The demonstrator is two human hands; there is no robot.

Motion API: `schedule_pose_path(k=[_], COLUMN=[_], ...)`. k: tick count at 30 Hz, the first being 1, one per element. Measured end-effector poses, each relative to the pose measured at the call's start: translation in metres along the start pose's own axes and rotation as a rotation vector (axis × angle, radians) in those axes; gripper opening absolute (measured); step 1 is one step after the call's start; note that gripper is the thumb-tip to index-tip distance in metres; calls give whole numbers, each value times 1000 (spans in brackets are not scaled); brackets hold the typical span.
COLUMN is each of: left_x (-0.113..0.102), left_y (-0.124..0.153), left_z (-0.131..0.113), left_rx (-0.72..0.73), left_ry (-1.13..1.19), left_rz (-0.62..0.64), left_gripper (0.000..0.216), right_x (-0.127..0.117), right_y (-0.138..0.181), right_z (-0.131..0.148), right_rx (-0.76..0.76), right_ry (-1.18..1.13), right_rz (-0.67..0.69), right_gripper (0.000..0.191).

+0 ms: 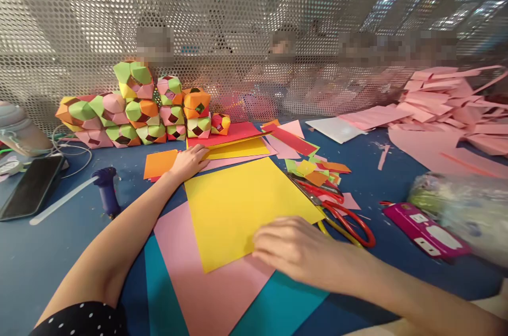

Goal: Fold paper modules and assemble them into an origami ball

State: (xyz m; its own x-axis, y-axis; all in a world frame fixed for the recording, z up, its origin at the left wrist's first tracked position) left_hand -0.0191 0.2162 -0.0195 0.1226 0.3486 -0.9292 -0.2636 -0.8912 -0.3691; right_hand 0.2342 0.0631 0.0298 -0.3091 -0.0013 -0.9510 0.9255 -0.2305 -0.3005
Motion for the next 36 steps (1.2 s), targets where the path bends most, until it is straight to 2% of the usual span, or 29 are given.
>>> schedule_pose_path(k=[2,6,7,11,14,17,24,31,36], left_x=[-1,-4,-5,-6,-6,-5,-6,-7,-4], left_y=[0,2,2,2,3,3,3,2,1], left_z=[-1,-4,-5,-6,-6,-6,-7,-9,-7], left_rx=[8,15,15,19,26,38,96,120,99], left_ry=[-1,-11,-13,-23,-31,-33,-15,12,20], left_rz=[0,-3,-5,-7,-8,-15,-39,-48,-49], left_gripper=[34,33,34,35,35,37,35,18,16], right_x=[-2,1,3,15,24,30,31,33,35], right_y=[-14,-41,-46,-62,-67,-69,-72,-73,-73], right_z=[-20,-94,-111,-166,-190,-200,-198,-196,-196], right_rx=[23,435,489,605,650,669,674,686,692], right_ry=[38,172,200,275,319,350,383,382,377], right_rz=[59,92,80,47,46,50,34,31,43], right_gripper=[23,16,17,24,26,27,28,24,23])
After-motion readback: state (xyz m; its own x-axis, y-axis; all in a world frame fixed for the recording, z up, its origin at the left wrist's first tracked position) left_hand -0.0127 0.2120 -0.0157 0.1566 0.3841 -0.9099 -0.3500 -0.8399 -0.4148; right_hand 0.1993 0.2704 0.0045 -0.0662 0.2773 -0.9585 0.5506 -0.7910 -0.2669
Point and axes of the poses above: each hand's wrist, its own y-axis away from the middle knuckle, its own x-axis out of the palm, z = x × y, the point moved 5 cm from there along -y, towards the middle knuckle, and after that the axes turned 2 degrees about y, right-handed, at the moved point
